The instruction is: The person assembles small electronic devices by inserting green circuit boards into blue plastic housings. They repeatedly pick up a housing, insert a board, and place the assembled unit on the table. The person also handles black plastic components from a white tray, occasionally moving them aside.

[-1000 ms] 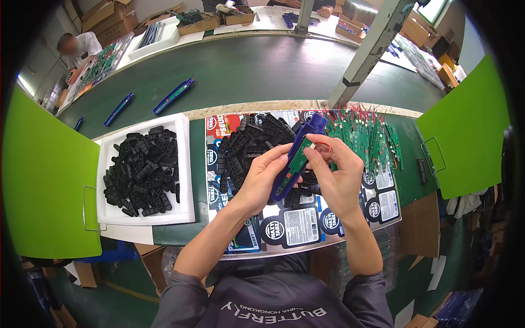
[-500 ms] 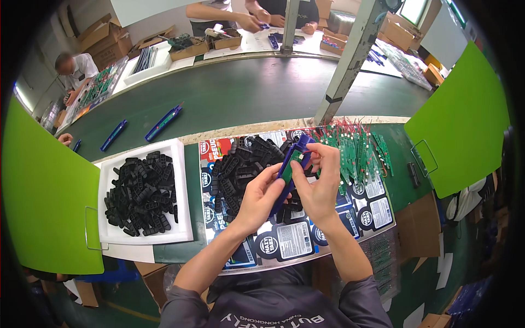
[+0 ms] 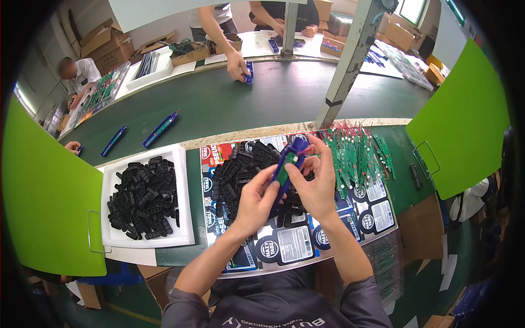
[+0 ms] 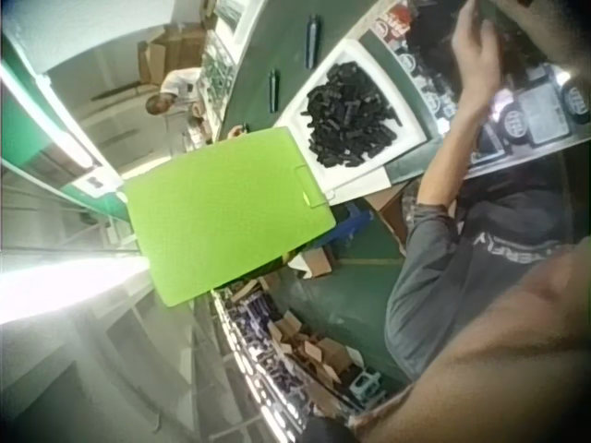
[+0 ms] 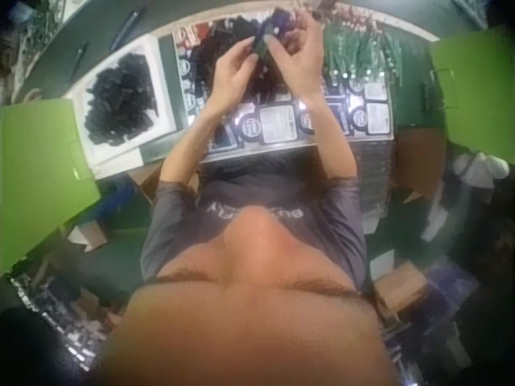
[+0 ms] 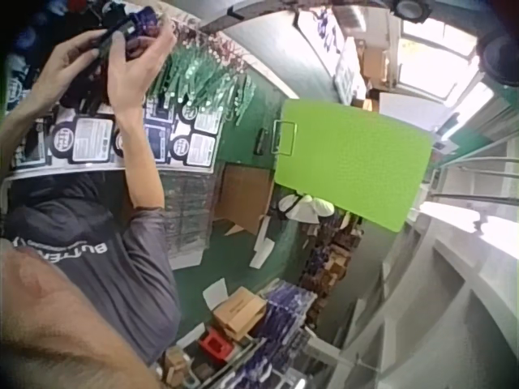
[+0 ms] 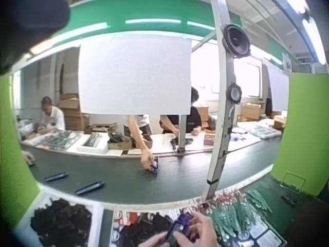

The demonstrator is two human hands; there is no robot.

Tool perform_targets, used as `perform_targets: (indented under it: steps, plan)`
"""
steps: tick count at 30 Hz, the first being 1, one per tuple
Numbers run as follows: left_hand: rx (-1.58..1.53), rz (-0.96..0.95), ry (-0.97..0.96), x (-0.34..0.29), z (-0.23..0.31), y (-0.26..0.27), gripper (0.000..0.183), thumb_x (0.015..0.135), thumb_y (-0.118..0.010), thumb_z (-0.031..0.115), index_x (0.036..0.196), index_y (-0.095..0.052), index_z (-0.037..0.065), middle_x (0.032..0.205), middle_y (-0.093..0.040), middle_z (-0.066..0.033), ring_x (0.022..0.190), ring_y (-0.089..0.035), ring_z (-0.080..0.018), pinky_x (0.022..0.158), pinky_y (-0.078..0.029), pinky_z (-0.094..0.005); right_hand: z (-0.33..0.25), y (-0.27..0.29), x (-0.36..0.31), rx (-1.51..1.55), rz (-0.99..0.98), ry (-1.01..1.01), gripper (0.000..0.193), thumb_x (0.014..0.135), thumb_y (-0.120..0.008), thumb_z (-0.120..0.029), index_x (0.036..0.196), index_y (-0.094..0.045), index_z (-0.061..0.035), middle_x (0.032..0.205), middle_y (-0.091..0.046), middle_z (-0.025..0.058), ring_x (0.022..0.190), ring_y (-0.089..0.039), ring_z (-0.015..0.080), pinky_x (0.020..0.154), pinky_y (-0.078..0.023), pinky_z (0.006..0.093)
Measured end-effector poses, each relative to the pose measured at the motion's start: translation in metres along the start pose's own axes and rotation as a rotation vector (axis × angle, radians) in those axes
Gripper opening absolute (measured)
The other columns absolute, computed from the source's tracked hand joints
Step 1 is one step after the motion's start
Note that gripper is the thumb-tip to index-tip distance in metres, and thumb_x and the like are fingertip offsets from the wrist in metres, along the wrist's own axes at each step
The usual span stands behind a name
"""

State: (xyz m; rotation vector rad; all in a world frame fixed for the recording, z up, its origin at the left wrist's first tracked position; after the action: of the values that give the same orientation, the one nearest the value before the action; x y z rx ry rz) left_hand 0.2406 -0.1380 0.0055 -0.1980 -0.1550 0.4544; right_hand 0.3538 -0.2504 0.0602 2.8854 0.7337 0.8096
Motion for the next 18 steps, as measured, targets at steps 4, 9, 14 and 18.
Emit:
perform_targets:
  steps: [4, 9, 14, 18]
  plan:
    - [0.060, 0.126, -0.032, 0.030, 0.016, 0.038, 0.039, 0.109, -0.053, 0.005, 0.147, -0.056, -0.003, 0.111, -0.070, -0.0085, 0.089, -0.069, -0.0133, 0.078, -0.059, -0.0289, 0.036, 0.011, 0.010, -0.039, -0.038, -0.073, 0.042, 0.097, -0.078, -0.015, 0.132, -0.064, 0.0017, 0.099, -0.065, 0.0066, 0.080, -0.062, 0.0096, 0.068, -0.048, 0.0258]
    - [0.320, 0.195, -0.165, 0.090, 0.026, 0.089, 0.039, 0.107, -0.056, 0.004, 0.145, -0.057, -0.005, 0.110, -0.073, -0.0092, 0.093, -0.068, -0.0118, 0.081, -0.058, -0.0291, 0.068, -0.008, 0.000, -0.421, -0.229, 0.079, 0.023, 0.093, -0.074, -0.011, 0.115, -0.072, -0.0033, 0.106, -0.068, 0.0157, 0.097, -0.067, 0.0364, 0.083, -0.054, 0.0463]
    - [0.566, 0.248, -0.103, 0.161, -0.006, 0.111, 0.030, 0.099, -0.063, 0.008, 0.126, -0.066, -0.006, 0.105, -0.079, -0.0192, 0.094, -0.076, -0.0227, 0.085, -0.057, -0.0364, 0.063, -0.014, -0.004, -0.625, -0.229, 0.226, 0.024, 0.086, -0.076, -0.009, 0.110, -0.075, -0.0046, 0.102, -0.066, 0.0111, 0.099, -0.063, 0.0328, 0.088, -0.050, 0.0438]
    - [0.763, 0.249, -0.085, 0.221, -0.027, 0.095, 0.029, 0.092, -0.066, 0.011, 0.116, -0.072, -0.004, 0.104, -0.079, -0.0221, 0.099, -0.078, -0.0346, 0.090, -0.059, -0.0435, 0.063, -0.008, -0.003, -0.568, -0.176, 0.252, 0.021, 0.085, -0.075, -0.006, 0.107, -0.075, -0.0047, 0.098, -0.065, 0.0087, 0.095, -0.061, 0.0308, 0.083, -0.048, 0.0434]
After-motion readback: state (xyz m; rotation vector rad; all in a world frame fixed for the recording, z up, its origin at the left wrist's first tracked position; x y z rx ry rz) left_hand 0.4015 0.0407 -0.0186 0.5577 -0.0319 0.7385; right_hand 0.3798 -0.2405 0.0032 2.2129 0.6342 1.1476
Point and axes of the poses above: each hand's wrist, its own x-axis towards the middle knuckle, its own y-axis out of the back of the hand, z = x × y, the point moved 7 cm from there along x, towards the middle knuckle
